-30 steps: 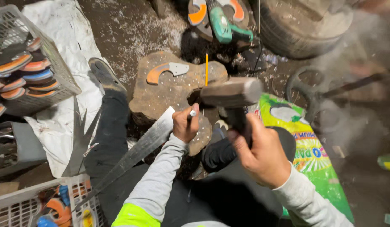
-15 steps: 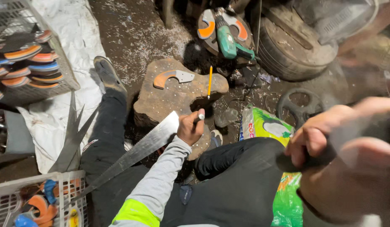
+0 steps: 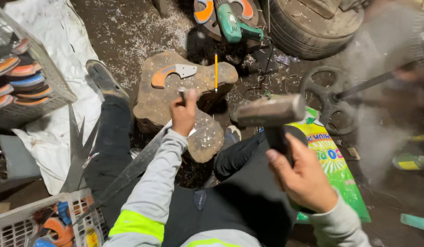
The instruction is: The person marks a metal saw blade with a pencil, then uses a hammer and chisel to shape the blade on a wooden stump. The person repeatedly strikes the chisel to bend the metal and inspects the result.
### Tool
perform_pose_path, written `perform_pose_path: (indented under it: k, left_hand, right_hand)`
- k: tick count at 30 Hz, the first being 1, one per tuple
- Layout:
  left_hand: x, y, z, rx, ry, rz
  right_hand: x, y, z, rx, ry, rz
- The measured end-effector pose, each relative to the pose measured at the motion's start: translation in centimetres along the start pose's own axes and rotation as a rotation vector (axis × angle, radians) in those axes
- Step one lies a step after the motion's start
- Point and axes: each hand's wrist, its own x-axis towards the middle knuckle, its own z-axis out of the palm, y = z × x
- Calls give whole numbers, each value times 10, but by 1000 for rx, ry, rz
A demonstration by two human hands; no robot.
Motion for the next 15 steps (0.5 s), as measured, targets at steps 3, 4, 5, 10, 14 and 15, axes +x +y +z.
perform_pose_path:
  k: [3,4,5,10,14,15]
  left_hand:
    - [2,4,-13,8,41,-63]
    - [0,5,-15,29,36,-52]
    - [-4,7,-16,50,31,-42]
    - [-12,13,-8,7,39,-50]
    - [-15,11,-7,5,44,-38]
    - [-15,10,-8,15,41,-50]
  right_hand:
    - [2,27,20,-66,-6,-7]
    - [4,36,27,6,-30,33]
    - [5,43,33,78,-53,74]
    - [15,52,43,137,-121,118]
    - [19,43,44,152,-157,108]
    - [18,43,44,150,-162,109]
